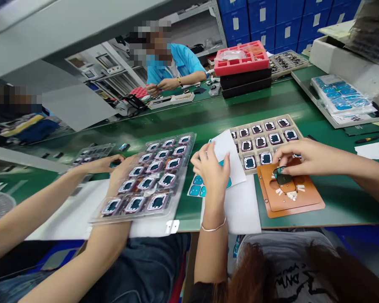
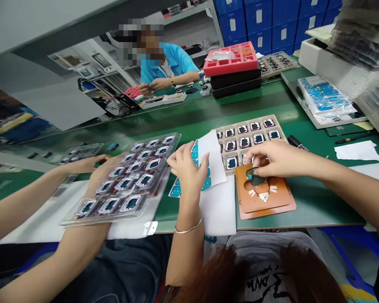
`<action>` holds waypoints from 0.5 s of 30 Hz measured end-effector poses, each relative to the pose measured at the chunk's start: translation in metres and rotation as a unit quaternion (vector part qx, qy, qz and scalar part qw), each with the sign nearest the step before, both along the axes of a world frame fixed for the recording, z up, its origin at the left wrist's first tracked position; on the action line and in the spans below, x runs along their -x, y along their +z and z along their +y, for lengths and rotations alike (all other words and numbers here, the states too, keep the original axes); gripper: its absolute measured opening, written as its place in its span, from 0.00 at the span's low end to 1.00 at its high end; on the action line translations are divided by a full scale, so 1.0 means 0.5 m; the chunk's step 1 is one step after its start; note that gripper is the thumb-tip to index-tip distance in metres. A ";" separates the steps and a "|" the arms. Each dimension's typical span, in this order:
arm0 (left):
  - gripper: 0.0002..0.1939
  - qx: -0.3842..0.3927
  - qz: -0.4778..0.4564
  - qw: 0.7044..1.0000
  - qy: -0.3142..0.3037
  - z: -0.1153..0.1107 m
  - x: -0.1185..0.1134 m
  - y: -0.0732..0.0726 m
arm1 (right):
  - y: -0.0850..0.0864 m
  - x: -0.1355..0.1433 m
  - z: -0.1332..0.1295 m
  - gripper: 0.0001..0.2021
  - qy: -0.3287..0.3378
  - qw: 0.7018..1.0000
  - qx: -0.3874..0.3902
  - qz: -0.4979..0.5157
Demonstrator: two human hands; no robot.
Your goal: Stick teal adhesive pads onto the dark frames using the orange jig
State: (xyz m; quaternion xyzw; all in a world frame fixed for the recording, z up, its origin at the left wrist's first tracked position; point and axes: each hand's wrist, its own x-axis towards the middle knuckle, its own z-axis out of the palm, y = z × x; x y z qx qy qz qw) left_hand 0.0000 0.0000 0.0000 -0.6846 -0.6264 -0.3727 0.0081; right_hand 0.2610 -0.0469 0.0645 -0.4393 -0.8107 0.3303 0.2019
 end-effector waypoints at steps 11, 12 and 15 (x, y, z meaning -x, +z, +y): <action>0.09 -0.191 0.019 0.858 -0.477 -0.072 -0.061 0.017 | -0.004 0.012 -0.033 0.05 -0.025 0.975 -0.133 -0.176; 0.09 -0.183 0.017 0.853 -0.489 -0.073 -0.064 0.013 | 0.000 0.011 -0.033 0.05 -0.019 0.978 -0.116 -0.173; 0.08 -0.178 -0.006 0.845 -0.505 -0.074 -0.066 0.006 | 0.007 0.008 -0.029 0.06 0.006 0.986 -0.064 -0.155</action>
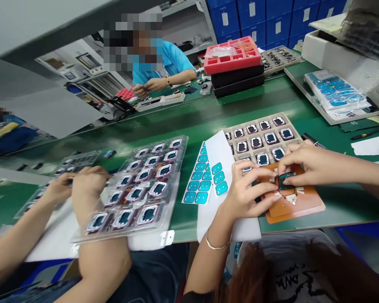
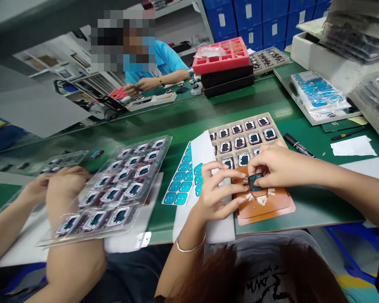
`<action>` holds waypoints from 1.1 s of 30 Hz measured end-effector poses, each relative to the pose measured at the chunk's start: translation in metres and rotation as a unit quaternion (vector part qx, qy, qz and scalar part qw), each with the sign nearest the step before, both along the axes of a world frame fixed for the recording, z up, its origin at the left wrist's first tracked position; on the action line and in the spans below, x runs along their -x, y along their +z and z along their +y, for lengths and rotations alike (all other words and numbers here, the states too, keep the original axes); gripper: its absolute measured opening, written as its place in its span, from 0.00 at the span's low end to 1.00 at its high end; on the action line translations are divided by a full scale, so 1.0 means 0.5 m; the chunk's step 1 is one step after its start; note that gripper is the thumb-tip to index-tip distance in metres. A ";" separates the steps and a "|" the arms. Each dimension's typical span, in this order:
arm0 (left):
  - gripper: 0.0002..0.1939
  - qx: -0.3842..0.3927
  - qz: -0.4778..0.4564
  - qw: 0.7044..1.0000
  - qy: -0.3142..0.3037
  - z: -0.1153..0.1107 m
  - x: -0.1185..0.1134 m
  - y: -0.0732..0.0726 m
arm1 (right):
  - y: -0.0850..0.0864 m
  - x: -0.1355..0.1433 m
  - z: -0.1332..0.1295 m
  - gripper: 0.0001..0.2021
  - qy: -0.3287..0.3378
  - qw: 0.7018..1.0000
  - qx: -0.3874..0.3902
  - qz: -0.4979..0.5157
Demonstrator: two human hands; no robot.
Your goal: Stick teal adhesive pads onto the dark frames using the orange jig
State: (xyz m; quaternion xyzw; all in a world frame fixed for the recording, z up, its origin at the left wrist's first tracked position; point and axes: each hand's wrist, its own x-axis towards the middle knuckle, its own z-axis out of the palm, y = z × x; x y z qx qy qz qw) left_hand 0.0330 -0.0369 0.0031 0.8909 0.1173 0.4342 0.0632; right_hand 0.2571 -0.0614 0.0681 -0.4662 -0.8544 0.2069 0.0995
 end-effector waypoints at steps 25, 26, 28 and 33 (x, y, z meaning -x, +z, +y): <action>0.25 0.077 0.138 0.984 -0.083 0.002 -0.002 -0.003 | -0.167 -0.101 0.181 0.18 -0.144 0.984 -0.104 -0.027; 0.26 0.080 0.146 0.982 -0.084 0.001 -0.002 -0.004 | -0.173 -0.100 0.182 0.19 -0.126 0.986 -0.105 -0.037; 0.28 0.086 0.160 0.979 -0.089 0.000 -0.003 -0.005 | -0.176 -0.096 0.181 0.20 -0.095 0.988 -0.113 -0.046; 0.30 0.106 0.174 0.974 -0.101 -0.002 -0.004 -0.002 | -0.165 -0.108 0.193 0.21 -0.169 0.971 -0.162 -0.054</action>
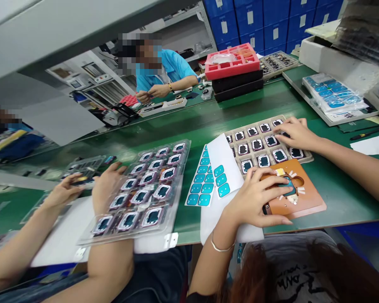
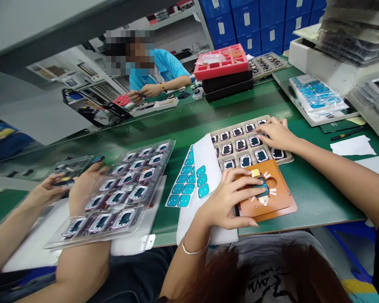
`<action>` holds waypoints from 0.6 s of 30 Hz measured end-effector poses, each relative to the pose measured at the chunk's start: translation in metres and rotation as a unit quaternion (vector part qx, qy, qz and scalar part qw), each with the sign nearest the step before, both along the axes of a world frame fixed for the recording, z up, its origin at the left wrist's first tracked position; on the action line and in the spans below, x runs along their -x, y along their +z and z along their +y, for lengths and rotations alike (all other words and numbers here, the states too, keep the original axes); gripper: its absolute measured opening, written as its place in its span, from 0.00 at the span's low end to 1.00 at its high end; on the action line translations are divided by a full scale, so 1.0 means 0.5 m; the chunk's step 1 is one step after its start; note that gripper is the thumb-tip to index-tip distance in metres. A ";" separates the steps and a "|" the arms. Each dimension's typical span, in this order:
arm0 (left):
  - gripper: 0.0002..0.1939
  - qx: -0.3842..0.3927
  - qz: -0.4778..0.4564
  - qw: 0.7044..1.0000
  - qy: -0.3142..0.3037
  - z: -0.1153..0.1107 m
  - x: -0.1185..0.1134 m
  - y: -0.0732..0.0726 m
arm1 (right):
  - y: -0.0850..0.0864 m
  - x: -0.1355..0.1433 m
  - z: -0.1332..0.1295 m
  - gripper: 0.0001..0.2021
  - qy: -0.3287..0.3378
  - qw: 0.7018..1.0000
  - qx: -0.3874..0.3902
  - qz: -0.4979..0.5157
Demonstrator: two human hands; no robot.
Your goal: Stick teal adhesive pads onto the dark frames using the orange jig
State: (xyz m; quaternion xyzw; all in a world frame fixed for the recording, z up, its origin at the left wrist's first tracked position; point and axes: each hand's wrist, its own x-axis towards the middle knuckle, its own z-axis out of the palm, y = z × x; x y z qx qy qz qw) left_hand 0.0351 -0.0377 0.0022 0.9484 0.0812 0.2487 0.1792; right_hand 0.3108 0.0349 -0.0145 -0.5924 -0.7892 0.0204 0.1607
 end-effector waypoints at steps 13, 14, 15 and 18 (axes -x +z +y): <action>0.30 0.021 -0.045 0.999 -0.019 0.005 -0.006 -0.003 | -0.007 -0.050 0.052 0.22 -0.050 0.998 -0.015 0.035; 0.30 0.020 -0.043 0.999 -0.015 0.005 -0.006 -0.004 | 0.002 -0.053 0.048 0.21 -0.044 0.997 -0.027 0.054; 0.29 0.020 -0.040 0.999 -0.012 0.005 -0.006 -0.004 | 0.013 -0.053 0.039 0.20 -0.036 0.995 -0.037 0.080; 0.28 0.018 -0.035 0.999 -0.009 0.005 -0.006 -0.003 | 0.058 -0.043 -0.025 0.21 -0.021 0.970 -0.034 0.240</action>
